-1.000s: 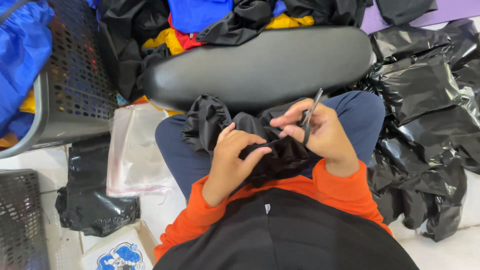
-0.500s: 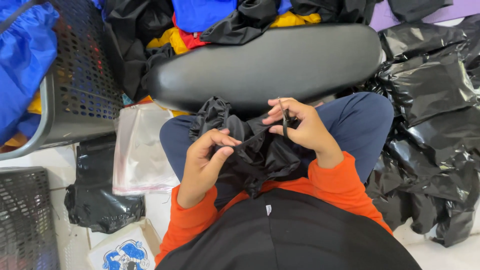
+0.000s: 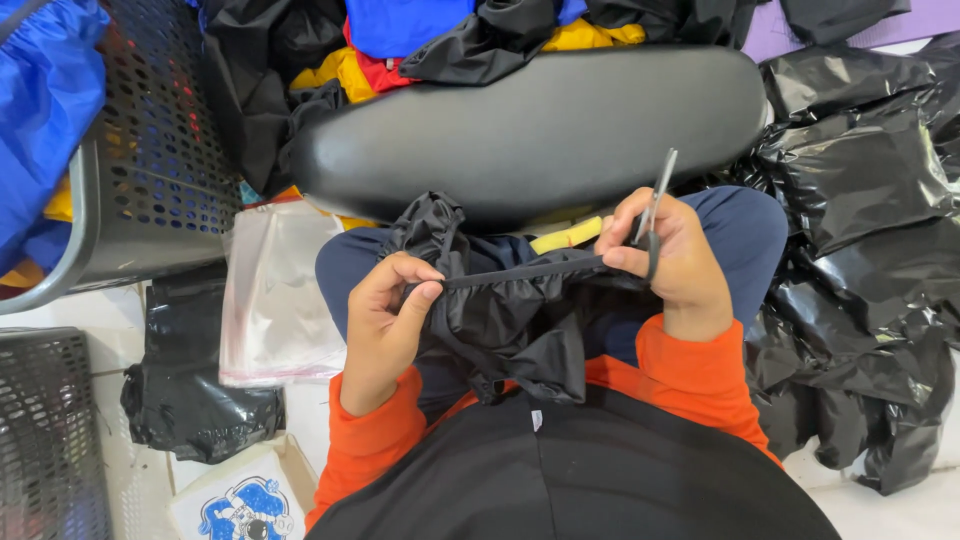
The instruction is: Fitting a black fabric cover onto a motorcycle seat, trimming it with scissors, and cleaning it with a sponge.
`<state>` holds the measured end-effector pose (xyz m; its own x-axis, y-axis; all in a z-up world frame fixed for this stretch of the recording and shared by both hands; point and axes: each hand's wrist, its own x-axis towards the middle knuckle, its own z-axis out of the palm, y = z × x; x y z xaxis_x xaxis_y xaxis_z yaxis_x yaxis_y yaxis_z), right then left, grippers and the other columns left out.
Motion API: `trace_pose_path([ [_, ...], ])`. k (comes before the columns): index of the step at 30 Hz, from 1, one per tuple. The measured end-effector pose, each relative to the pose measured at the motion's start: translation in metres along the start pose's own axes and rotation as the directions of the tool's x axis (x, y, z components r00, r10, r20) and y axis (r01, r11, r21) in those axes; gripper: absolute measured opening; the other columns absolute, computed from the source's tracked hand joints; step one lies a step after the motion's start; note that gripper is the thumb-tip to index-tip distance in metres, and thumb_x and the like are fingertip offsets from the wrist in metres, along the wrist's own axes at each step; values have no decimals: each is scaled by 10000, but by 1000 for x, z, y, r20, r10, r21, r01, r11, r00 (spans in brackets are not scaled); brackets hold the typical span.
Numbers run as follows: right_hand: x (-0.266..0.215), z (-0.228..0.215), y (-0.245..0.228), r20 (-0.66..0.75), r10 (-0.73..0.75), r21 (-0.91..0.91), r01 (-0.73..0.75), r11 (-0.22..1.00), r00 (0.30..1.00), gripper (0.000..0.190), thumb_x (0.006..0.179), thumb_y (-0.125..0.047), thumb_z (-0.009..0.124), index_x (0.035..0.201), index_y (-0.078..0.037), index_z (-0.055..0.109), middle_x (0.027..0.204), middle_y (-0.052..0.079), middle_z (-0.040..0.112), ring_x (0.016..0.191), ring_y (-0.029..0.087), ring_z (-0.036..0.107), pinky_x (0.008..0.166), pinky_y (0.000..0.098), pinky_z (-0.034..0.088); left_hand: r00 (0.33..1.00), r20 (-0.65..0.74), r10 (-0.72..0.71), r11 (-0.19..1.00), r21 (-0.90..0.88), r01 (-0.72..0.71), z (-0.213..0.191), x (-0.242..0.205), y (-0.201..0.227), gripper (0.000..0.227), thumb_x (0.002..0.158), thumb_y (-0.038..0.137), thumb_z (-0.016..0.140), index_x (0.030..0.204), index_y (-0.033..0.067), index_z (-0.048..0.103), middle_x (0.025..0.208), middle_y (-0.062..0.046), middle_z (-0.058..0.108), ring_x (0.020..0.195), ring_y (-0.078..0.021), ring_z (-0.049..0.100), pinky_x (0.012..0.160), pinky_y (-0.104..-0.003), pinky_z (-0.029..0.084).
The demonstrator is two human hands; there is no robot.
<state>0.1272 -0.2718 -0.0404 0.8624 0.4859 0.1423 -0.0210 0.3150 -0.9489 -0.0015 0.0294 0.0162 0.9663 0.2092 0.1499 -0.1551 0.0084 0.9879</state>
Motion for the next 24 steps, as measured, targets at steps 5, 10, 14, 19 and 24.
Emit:
trace_pose_path([
  [5,-3,-8,-4,-35,-33,36,34,999,999,290,765,99,817,917,43,577,724,199,673,644,206,659,610,276,517,1000,-12,15,1000,11,-15,-1,0,1,78,969,58,667,936,-8,691,710,-37,487,691,-98,427,655,-258,411],
  [10,-6,-8,-11,-75,-23,21,24,999,997,273,784,103,792,918,26,568,725,189,676,638,175,647,596,252,506,1000,-26,15,1000,20,-14,-4,1,3,71,963,50,672,932,-11,692,706,-40,488,689,-96,423,648,-256,406],
  [14,-5,-3,-20,-81,-1,35,4,999,997,272,782,127,778,908,24,560,689,196,655,590,167,604,575,241,469,999,-47,5,1000,25,-4,-7,-1,6,68,963,44,669,928,-10,690,710,-30,485,698,-83,415,647,-248,397],
  [19,-1,14,-36,-155,0,-125,-20,992,988,242,809,62,797,934,17,595,696,136,669,599,115,607,603,214,484,998,-60,-24,999,39,27,-4,-1,5,54,952,31,681,929,-13,705,708,-47,535,706,-105,487,683,-260,442],
  [24,-4,49,-44,-277,-255,-621,30,783,926,225,976,-94,806,1089,-3,634,764,93,728,670,153,677,694,250,539,993,-94,-66,996,58,71,19,2,10,55,966,43,678,952,3,713,731,-52,602,759,-106,538,716,-288,497],
])
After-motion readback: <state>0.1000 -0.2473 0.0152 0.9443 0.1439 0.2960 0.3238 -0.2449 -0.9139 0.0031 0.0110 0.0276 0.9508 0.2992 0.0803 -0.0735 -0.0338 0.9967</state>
